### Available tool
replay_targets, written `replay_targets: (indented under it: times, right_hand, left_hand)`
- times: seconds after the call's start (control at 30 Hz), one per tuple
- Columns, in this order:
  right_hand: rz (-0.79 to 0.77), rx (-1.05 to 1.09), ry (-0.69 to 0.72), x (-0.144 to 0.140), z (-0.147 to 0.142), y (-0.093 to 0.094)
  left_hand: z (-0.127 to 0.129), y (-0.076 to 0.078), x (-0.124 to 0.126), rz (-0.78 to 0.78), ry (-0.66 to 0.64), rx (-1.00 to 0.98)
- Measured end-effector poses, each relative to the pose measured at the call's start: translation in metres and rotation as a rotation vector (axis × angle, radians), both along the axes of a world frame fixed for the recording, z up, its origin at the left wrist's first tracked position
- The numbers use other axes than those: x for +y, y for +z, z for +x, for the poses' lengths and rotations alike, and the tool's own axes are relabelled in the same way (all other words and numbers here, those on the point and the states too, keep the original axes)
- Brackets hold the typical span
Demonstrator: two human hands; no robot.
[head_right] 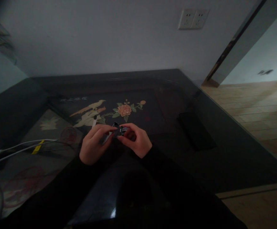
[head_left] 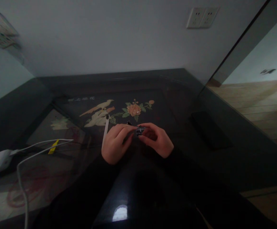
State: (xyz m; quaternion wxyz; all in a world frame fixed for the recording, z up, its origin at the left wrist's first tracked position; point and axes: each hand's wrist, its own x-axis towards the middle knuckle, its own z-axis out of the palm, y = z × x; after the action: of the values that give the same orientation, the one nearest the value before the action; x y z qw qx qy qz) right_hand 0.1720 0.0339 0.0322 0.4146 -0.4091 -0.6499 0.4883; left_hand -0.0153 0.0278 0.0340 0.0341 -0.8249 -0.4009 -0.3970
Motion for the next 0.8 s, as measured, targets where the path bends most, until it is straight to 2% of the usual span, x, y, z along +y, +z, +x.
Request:
replay_targets:
  times: [0.1, 0.43, 0.6, 0.7, 0.8]
  right_hand:
    - [-0.038, 0.017, 0.049, -0.0003, -0.0009, -0.0006]
    - [-0.052, -0.01, 0.07, -0.0021, -0.0029, -0.0046]
    - [-0.071, 0.001, 0.075, -0.003, -0.0047, -0.0031]
    - [-0.08, 0.039, 0.073, -0.0031, -0.0055, -0.0007]
    - [-0.131, 0.11, 0.093, -0.0025, -0.0048, 0.0014]
  left_hand:
    - [0.0035, 0.0022, -0.0042, 0.075, -0.039, -0.02]
    - [0.0036, -0.0002, -0.0058, 0.007, -0.093, 0.016]
    - [0.0042, 0.0004, -0.0071, 0.037, -0.115, 0.005]
    - [0.0057, 0.0041, -0.0091, -0.011, -0.102, -0.097]
    - [0.007, 0.0089, -0.0116, -0.132, -0.059, -0.263]
